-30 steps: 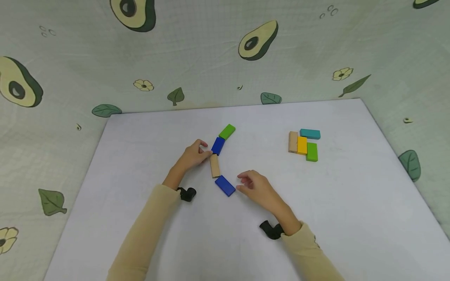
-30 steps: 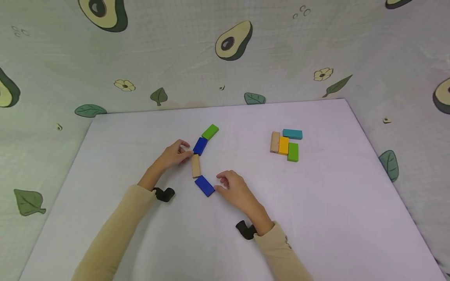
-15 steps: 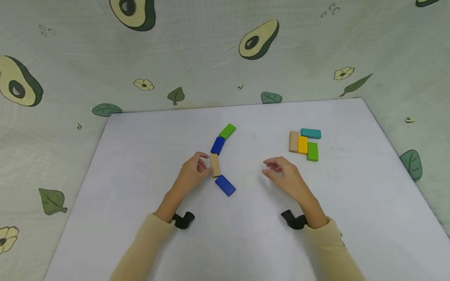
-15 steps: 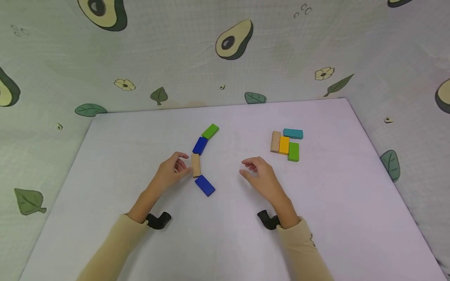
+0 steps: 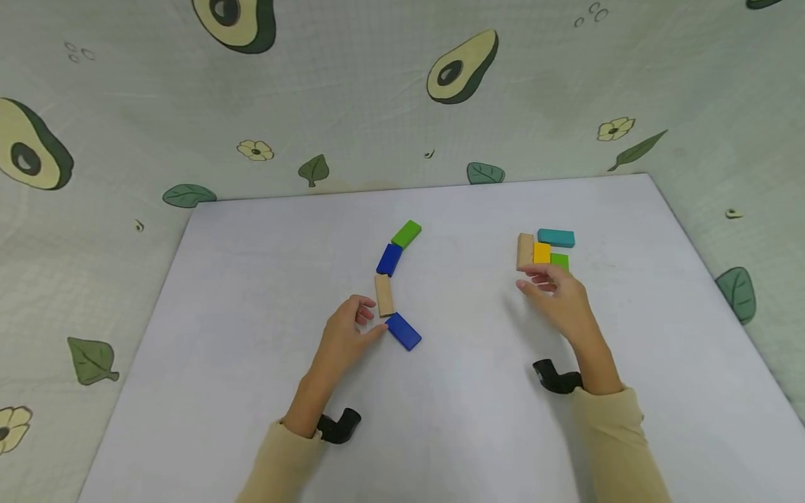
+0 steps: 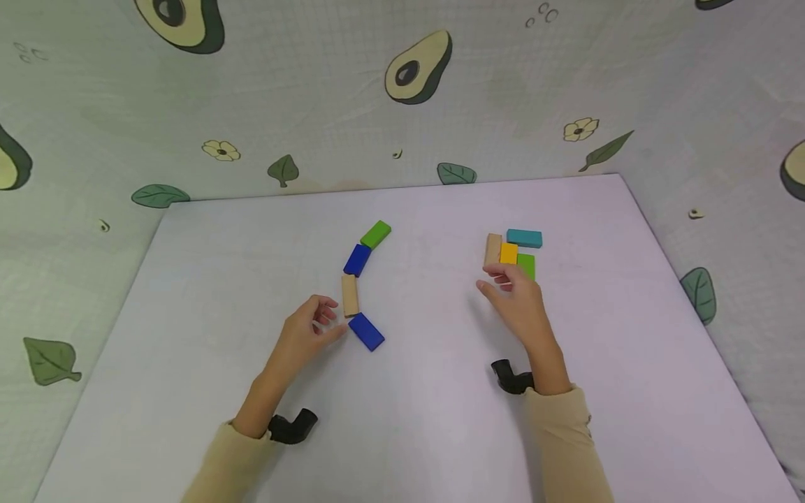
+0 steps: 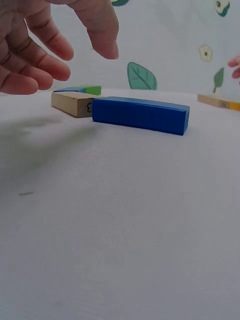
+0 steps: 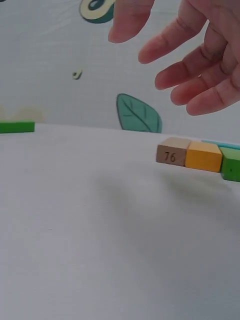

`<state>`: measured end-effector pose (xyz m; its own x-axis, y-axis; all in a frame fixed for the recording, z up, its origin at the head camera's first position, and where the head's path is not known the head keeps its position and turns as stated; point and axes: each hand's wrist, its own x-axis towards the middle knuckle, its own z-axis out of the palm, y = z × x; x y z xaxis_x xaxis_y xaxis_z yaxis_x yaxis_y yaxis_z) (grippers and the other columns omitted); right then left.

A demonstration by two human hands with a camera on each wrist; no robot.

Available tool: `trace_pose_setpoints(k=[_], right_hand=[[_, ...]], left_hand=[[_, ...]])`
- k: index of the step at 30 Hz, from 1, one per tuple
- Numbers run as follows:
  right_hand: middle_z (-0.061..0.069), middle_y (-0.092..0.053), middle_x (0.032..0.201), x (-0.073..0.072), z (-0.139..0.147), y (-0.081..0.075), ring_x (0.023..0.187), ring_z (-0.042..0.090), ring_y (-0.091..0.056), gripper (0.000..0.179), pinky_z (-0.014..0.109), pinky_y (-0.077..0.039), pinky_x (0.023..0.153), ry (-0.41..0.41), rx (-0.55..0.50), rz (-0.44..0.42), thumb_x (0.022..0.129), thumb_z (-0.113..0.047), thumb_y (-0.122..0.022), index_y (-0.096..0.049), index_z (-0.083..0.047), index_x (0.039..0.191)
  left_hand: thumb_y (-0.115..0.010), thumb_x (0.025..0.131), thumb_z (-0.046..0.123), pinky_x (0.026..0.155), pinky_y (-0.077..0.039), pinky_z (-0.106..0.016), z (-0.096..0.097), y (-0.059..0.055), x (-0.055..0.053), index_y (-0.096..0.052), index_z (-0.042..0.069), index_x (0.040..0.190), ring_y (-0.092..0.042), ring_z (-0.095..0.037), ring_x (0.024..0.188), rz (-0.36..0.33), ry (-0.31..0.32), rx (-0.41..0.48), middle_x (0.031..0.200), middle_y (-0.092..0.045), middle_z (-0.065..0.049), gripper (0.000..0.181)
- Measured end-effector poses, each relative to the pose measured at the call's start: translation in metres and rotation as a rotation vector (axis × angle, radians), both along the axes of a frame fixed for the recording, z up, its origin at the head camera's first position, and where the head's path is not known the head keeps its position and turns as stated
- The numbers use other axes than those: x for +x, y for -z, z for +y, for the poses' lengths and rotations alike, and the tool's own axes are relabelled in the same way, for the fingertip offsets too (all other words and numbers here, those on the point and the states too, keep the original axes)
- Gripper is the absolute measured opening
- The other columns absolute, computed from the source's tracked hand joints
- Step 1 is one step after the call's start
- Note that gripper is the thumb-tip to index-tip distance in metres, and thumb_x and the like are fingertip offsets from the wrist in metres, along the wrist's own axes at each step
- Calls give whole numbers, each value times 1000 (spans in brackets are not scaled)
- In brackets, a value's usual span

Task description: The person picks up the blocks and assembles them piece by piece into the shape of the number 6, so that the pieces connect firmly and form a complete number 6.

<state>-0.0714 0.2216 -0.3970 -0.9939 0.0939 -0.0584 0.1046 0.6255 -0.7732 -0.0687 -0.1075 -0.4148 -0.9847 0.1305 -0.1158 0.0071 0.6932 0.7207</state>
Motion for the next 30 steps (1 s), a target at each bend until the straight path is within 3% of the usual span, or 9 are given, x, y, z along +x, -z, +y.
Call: trace_pose_setpoints(k=[8, 15, 19, 22, 26, 30], right_hand=[[16, -47, 124, -4, 23, 4, 104, 25, -48, 49, 42, -40, 94, 153, -16, 5, 89, -36, -54, -51, 0, 121], [1, -42, 131, -30, 82, 95, 109, 18, -44, 60, 42, -41, 90, 267, 42, 3, 78, -64, -51, -51, -27, 125], [5, -38, 133, -29, 83, 90, 112, 22, -41, 68, 41, -41, 86, 303, 38, -60, 77, -67, -49, -46, -24, 130], [8, -38, 132, -27, 78, 77, 112, 24, -40, 71, 37, -41, 85, 315, 38, -121, 77, -65, -49, -41, -22, 133], [17, -36, 131, -23, 63, 50, 114, 31, -39, 70, 39, -40, 87, 309, -8, -183, 84, -53, -52, -34, -13, 138], [24, -34, 132, -21, 54, 35, 116, 37, -38, 70, 45, -39, 91, 278, -30, -223, 88, -42, -52, -24, -7, 142]], left_hand=[[-72, 76, 20, 72, -45, -28, 5, 10, 12, -54, 7, 109, -53, -17, 85, -20, -68, 80, 91, -60, -6, 39], [-72, 76, 19, 78, -45, -33, 11, 25, 19, -53, 8, 111, -54, -18, 89, -42, -134, 163, 93, -61, -6, 41], [-73, 75, 19, 79, -42, -32, 15, 32, 21, -51, 9, 113, -52, -17, 91, -67, -170, 202, 95, -60, -5, 44], [-73, 75, 21, 80, -39, -31, 18, 35, 22, -50, 10, 114, -49, -17, 92, -82, -200, 225, 95, -58, -4, 46], [-74, 74, 23, 78, -36, -30, 21, 37, 23, -51, 11, 114, -45, -17, 91, -79, -230, 236, 95, -57, -3, 48], [-75, 74, 24, 77, -36, -29, 23, 38, 24, -52, 12, 113, -44, -16, 89, -78, -254, 237, 93, -56, -2, 47]])
